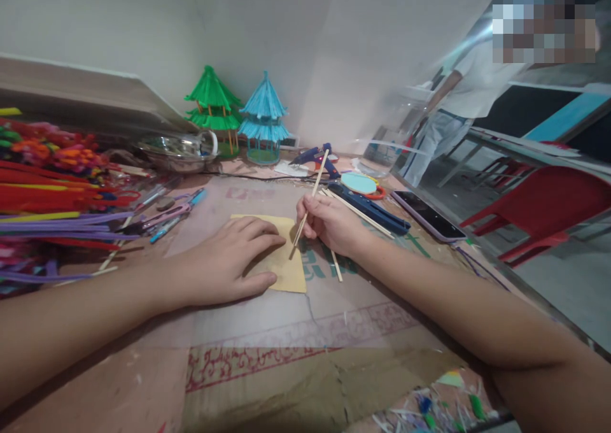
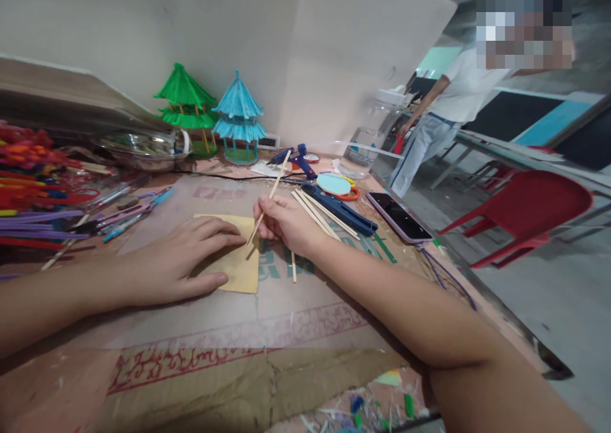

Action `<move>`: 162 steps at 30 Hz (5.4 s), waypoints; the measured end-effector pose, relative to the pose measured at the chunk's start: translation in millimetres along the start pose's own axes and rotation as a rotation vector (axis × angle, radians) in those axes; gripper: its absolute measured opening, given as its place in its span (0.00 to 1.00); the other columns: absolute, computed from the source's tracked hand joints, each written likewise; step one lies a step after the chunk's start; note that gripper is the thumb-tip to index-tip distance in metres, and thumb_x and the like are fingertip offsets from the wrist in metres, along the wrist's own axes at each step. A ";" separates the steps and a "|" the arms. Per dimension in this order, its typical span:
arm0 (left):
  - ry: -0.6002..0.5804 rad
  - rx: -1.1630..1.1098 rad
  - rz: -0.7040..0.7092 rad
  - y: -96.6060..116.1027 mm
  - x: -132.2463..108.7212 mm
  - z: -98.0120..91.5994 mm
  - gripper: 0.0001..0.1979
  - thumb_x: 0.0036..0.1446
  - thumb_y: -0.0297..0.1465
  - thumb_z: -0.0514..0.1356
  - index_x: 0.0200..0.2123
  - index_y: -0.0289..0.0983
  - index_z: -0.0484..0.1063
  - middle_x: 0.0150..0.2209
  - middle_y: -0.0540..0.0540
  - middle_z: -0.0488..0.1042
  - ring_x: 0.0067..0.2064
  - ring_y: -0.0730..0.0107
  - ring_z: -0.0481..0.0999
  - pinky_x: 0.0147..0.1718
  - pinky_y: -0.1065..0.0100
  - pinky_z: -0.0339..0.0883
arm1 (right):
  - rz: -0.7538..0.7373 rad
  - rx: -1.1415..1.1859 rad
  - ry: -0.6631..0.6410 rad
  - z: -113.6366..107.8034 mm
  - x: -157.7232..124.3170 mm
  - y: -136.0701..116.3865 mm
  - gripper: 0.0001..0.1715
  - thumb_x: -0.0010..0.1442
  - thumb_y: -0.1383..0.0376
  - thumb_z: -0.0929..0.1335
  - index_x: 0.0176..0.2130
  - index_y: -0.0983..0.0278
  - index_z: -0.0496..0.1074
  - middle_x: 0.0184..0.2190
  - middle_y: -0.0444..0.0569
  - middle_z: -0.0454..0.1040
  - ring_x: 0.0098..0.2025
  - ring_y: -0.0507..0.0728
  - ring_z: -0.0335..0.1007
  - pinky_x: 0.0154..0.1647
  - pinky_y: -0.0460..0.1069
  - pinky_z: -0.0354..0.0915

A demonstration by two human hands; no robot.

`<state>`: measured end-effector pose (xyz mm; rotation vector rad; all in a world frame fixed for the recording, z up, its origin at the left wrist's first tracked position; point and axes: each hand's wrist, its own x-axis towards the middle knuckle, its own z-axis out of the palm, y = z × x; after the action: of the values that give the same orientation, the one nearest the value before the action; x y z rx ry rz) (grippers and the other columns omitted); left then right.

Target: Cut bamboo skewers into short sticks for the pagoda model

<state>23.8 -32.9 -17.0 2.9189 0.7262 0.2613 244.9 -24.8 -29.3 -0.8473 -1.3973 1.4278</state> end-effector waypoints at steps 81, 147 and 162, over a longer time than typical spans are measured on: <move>0.015 -0.007 0.000 -2.3 0.2 2.2 0.26 0.60 0.42 0.54 0.57 0.35 0.68 0.58 0.37 0.67 0.60 0.50 0.63 0.60 0.49 0.56 | -0.483 -1.117 -0.117 6.3 -20.9 -13.9 0.16 0.67 0.61 0.57 0.31 0.63 0.67 0.25 0.47 0.71 0.29 0.54 0.67 0.34 0.47 0.60; -0.001 -0.006 -0.016 -2.3 -0.5 1.4 0.26 0.61 0.43 0.53 0.57 0.34 0.68 0.57 0.36 0.67 0.60 0.49 0.64 0.60 0.49 0.57 | 0.068 0.323 0.118 -0.9 -1.1 -14.9 0.20 0.67 0.65 0.56 0.24 0.63 0.63 0.13 0.40 0.60 0.16 0.49 0.57 0.26 0.45 0.61; 0.020 -0.024 -0.013 -4.0 -0.8 3.7 0.26 0.62 0.43 0.53 0.58 0.35 0.68 0.56 0.37 0.67 0.59 0.50 0.64 0.59 0.49 0.56 | 0.025 0.257 -0.037 -1.4 -4.7 -13.3 0.14 0.58 0.63 0.56 0.24 0.62 0.63 0.15 0.44 0.64 0.19 0.52 0.61 0.30 0.48 0.62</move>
<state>22.0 -30.1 -21.3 2.8920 0.7399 0.2963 249.7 -29.8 -17.0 -0.6776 -1.2009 1.6079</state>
